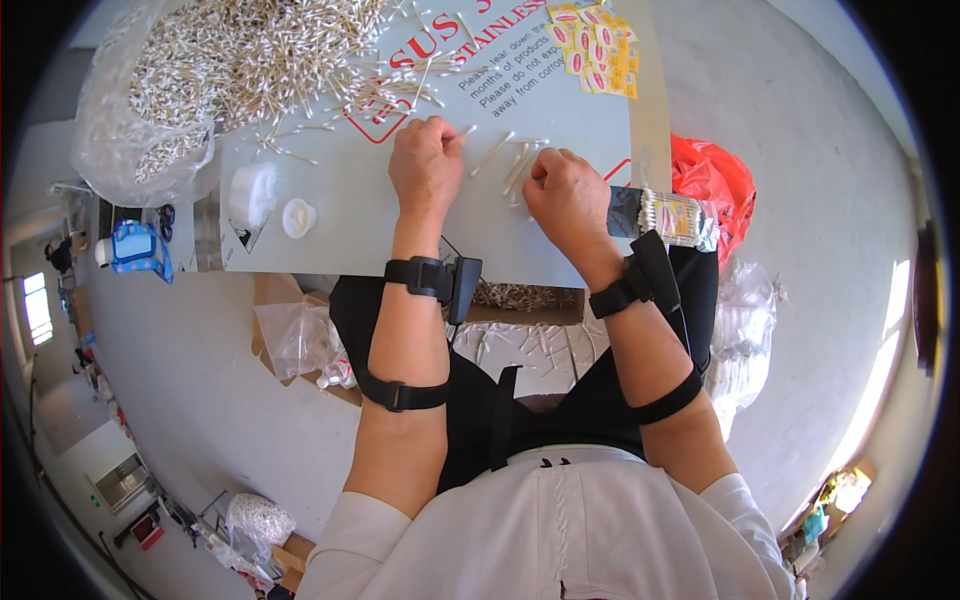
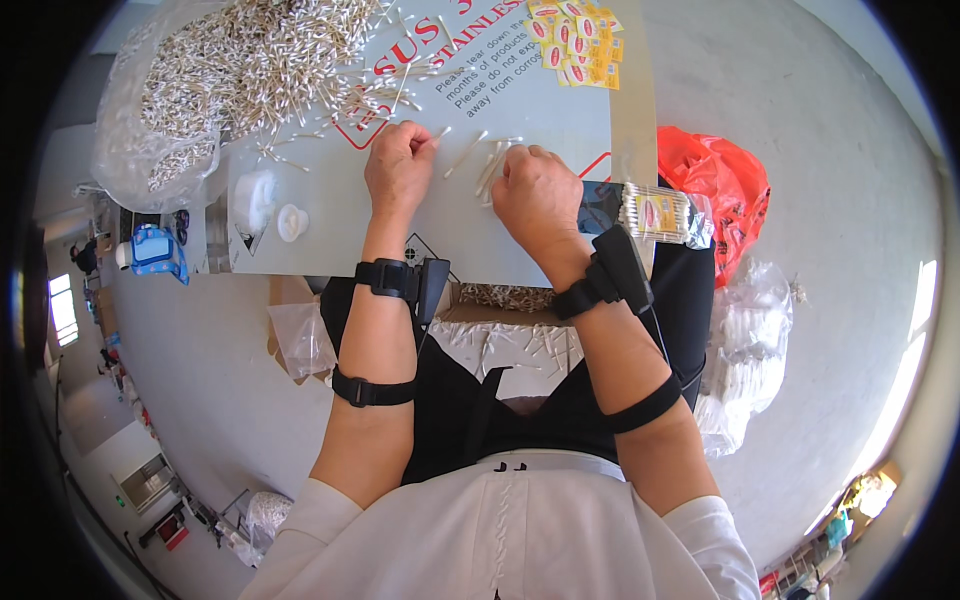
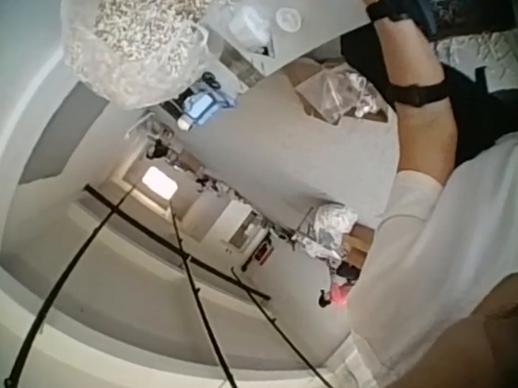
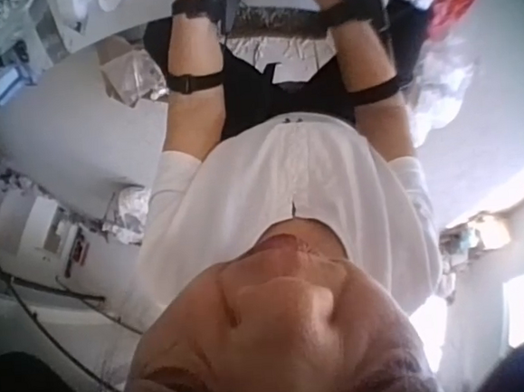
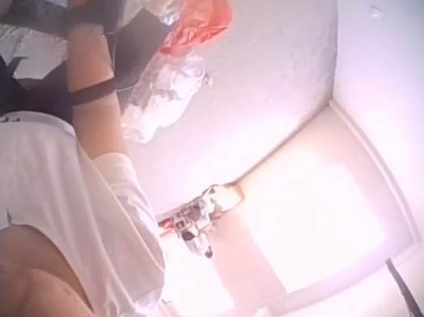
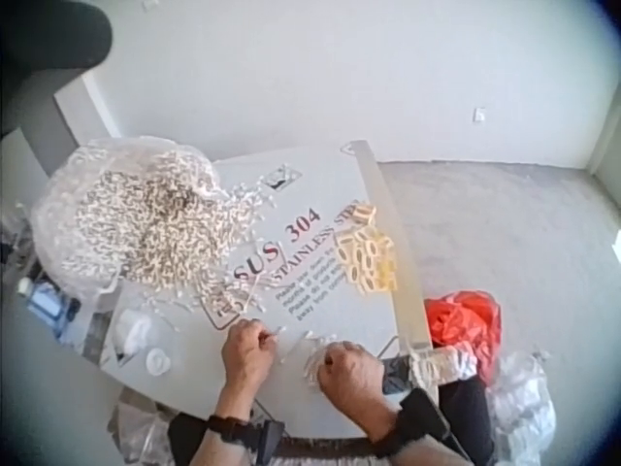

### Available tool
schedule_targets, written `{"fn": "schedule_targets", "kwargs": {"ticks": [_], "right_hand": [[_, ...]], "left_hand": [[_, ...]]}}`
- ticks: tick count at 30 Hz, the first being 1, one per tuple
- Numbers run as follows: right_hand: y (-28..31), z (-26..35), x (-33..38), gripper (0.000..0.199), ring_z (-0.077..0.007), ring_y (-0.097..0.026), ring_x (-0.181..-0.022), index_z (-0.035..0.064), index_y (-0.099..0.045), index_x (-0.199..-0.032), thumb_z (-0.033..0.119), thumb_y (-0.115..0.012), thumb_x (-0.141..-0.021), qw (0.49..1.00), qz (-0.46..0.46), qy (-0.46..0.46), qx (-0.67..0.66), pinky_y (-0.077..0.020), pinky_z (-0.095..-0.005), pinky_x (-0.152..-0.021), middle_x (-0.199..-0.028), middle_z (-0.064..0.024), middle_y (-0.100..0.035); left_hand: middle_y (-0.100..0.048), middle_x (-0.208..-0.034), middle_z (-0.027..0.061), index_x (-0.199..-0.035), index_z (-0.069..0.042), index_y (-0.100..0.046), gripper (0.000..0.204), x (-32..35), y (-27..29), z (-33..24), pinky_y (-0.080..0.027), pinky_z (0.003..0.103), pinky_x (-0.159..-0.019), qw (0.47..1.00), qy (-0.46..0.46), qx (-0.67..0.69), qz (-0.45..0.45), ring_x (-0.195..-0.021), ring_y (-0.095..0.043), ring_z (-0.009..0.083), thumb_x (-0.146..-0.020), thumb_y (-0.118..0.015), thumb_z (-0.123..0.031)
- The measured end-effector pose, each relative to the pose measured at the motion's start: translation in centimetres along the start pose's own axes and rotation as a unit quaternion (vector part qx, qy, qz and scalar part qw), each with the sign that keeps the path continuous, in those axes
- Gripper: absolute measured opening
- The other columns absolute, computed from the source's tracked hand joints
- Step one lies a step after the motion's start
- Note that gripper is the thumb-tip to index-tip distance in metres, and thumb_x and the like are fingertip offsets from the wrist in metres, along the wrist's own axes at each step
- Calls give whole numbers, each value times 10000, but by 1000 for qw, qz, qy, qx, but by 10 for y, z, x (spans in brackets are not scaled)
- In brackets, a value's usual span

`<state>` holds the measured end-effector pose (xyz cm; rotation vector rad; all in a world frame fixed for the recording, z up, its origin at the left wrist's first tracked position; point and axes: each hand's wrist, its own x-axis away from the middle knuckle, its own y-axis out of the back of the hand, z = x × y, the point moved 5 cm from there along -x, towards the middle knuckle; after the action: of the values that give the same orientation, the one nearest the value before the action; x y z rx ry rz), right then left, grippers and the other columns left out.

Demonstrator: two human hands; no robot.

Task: Manually aligning cotton swabs and placing them into small clear plastic bags.

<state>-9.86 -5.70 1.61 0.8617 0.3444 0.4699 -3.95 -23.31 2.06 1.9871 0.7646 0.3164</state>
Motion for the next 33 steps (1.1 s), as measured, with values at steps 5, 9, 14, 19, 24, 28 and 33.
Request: {"fn": "schedule_targets", "kwargs": {"ticks": [5,9,14,19,24,28,33], "right_hand": [[4,-11,-2,66,-295,-641,-784,76,-611,-753,139,-632,-758,999,29,-39,-17,-503,-410,-645,-804,-96,-642],[13,-27,-16,42,-299,-634,-737,68,-629,-790,97,-645,-765,988,-34,-29,-149,-506,-391,-647,-797,-99,-634],[13,-7,-22,114,-269,-620,-820,90,-680,-859,42,-651,-760,980,-8,120,-155,-509,-370,-682,-848,-84,-593],[10,-5,-23,88,-266,-594,-887,90,-665,-818,30,-654,-753,979,21,200,-26,-511,-376,-710,-879,-80,-560],[21,-14,4,58,-275,-592,-878,67,-627,-775,25,-657,-750,978,23,194,-70,-512,-379,-706,-882,-83,-558],[28,-23,21,109,-284,-605,-880,45,-633,-806,-17,-654,-718,974,-27,196,-115,-523,-367,-717,-942,-82,-587],[30,-27,32,199,-280,-611,-890,43,-658,-859,-62,-640,-692,971,-83,194,-113,-530,-357,-730,-954,-82,-598]], "left_hand": [[-608,-871,83,-800,-65,-634,126,4,4,-8,-504,429,-727,999,-32,-15,-36,-905,-589,285,-743,-738,-109],[-612,-846,94,-777,-47,-611,142,17,-4,-26,-497,442,-712,998,-62,2,33,-874,-594,300,-747,-736,-107],[-609,-805,105,-763,-40,-572,120,26,-2,-24,-476,434,-680,998,-52,16,-11,-815,-599,315,-789,-682,-79],[-589,-785,107,-768,-41,-550,131,58,1,-24,-470,432,-676,995,29,99,1,-784,-587,321,-790,-678,-56],[-567,-760,100,-765,-46,-543,142,80,-2,-29,-467,430,-672,993,-37,112,-30,-765,-577,321,-781,-683,-40],[-569,-763,98,-757,-47,-562,129,74,-8,-49,-474,435,-687,991,-94,97,-6,-792,-581,312,-755,-690,-32],[-587,-782,97,-767,-48,-603,82,53,-18,-69,-491,431,-713,985,-141,25,101,-837,-591,312,-742,-681,-49]]}}
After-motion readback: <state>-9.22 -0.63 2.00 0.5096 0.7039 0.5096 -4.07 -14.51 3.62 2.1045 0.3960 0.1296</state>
